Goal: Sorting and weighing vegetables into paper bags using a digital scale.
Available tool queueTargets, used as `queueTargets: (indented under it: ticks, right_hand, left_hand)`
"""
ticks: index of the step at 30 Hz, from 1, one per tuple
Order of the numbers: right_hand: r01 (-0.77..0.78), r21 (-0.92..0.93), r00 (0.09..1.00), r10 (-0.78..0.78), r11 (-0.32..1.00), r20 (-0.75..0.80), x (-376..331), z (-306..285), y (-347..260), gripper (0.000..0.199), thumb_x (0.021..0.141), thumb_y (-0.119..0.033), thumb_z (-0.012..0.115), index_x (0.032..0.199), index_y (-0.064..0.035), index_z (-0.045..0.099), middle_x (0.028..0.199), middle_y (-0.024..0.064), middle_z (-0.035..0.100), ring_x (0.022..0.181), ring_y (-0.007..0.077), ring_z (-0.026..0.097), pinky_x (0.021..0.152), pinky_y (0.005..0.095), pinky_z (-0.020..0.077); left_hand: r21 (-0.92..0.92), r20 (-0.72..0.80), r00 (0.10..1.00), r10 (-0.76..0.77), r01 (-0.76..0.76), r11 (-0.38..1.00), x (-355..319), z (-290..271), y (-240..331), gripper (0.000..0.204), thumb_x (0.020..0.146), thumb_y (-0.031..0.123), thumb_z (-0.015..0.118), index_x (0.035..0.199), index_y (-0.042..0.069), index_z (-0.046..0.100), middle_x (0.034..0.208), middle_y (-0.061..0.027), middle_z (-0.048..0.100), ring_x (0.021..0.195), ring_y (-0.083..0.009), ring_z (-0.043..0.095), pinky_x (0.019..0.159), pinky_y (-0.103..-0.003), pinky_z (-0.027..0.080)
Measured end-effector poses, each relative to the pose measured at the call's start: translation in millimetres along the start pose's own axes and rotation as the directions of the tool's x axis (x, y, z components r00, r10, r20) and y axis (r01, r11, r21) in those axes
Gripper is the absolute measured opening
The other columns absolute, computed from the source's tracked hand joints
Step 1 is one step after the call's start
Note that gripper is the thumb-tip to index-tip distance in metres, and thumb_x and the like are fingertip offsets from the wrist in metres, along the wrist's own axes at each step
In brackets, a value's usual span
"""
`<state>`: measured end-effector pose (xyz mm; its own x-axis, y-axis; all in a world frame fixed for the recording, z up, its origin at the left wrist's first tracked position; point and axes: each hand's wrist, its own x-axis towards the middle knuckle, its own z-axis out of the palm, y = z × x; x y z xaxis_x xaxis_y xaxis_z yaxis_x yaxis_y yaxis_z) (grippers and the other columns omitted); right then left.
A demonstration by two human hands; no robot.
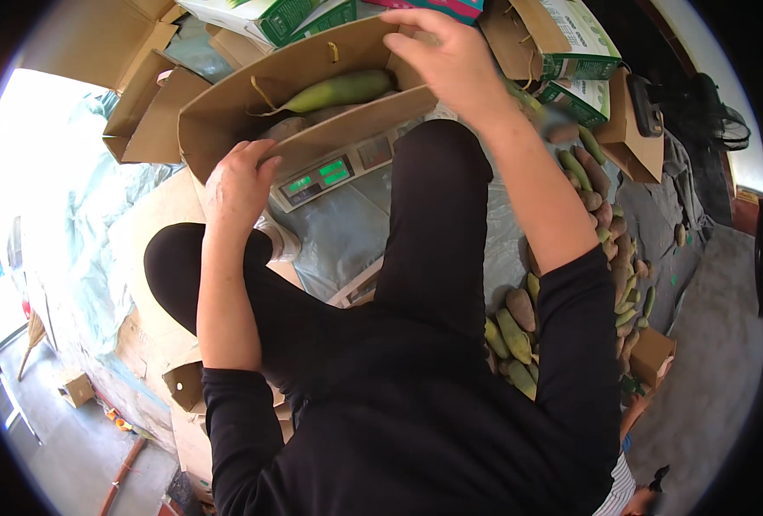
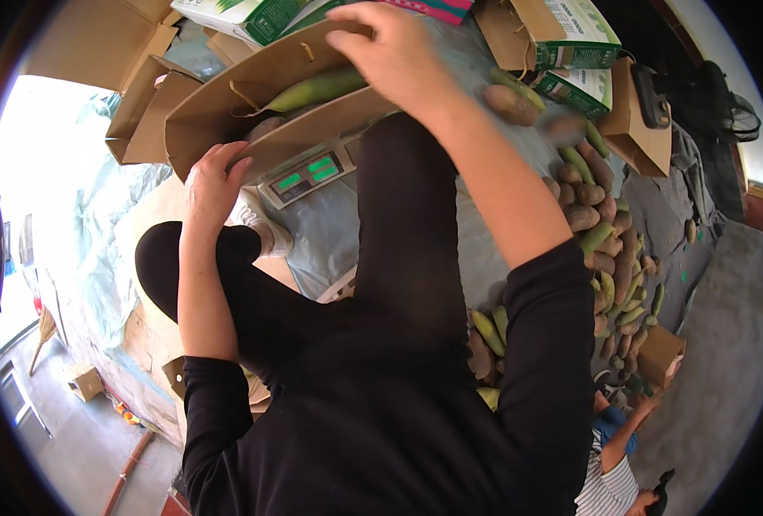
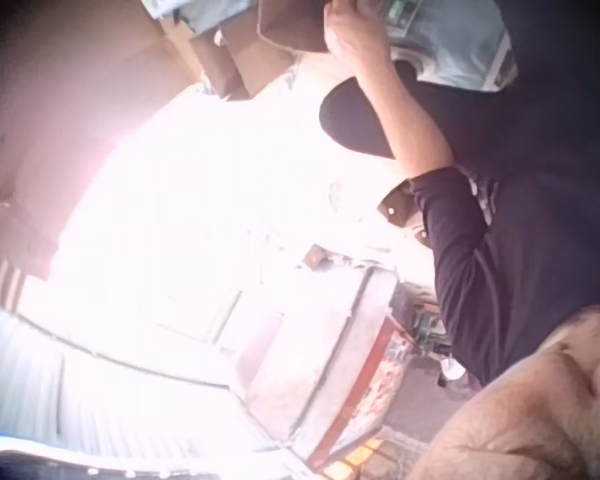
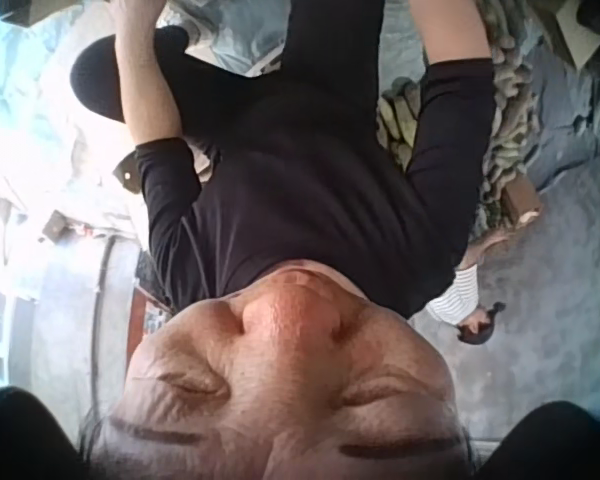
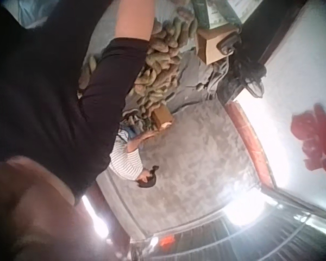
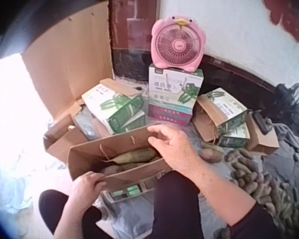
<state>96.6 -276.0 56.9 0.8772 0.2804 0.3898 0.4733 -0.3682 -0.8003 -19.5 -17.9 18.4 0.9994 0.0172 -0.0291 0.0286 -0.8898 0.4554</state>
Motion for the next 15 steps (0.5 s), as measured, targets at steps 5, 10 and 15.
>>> queueTargets:
  ticks: [5, 10, 15]
  right_hand:
    - [-0.431, 0.106, 0.893, 0.440, 0.896, -0.097, -81.3, -66.1, 63.7, 0.024, 0.088, -0.013, 0.061, 0.109, -0.0017, 0.064, 0.097, 0.0029, 0.064, 0.086, 0.0084, 0.058, 0.075, 0.0235, 0.0459]
    - [-0.720, -0.066, 0.685, 0.693, 0.690, -0.226, -241.7, -102.7, 147.6, 0.021, 0.083, -0.011, 0.063, 0.102, -0.0018, 0.066, 0.089, 0.0089, 0.068, 0.082, 0.0137, 0.063, 0.074, 0.0263, 0.0478]
    - [-0.763, -0.443, 0.577, 0.805, 0.470, -0.138, -420.9, -110.6, 176.4, 0.018, 0.082, -0.015, 0.057, 0.089, -0.0015, 0.066, 0.088, 0.0194, 0.066, 0.086, 0.0327, 0.064, 0.076, 0.0383, 0.0497]
  left_hand:
    - [-0.028, -0.035, 0.995, 0.098, -0.099, 0.995, 4.5, 6.4, -7.7, 0.027, 0.081, 0.018, 0.062, 0.105, 0.004, 0.064, 0.100, -0.0166, 0.064, 0.094, -0.0347, 0.061, 0.080, -0.040, 0.047]
    - [-0.042, -0.065, 0.992, 0.111, -0.114, 0.993, 4.6, 3.1, -13.6, 0.026, 0.083, 0.014, 0.062, 0.107, 0.004, 0.065, 0.102, -0.0154, 0.065, 0.095, -0.0321, 0.062, 0.083, -0.037, 0.048]
    - [-0.191, -0.069, 0.997, -0.015, 0.001, 0.982, 7.6, 9.1, -21.1, 0.025, 0.088, 0.012, 0.060, 0.111, 0.005, 0.064, 0.102, -0.0102, 0.067, 0.095, -0.0168, 0.064, 0.083, -0.028, 0.049]
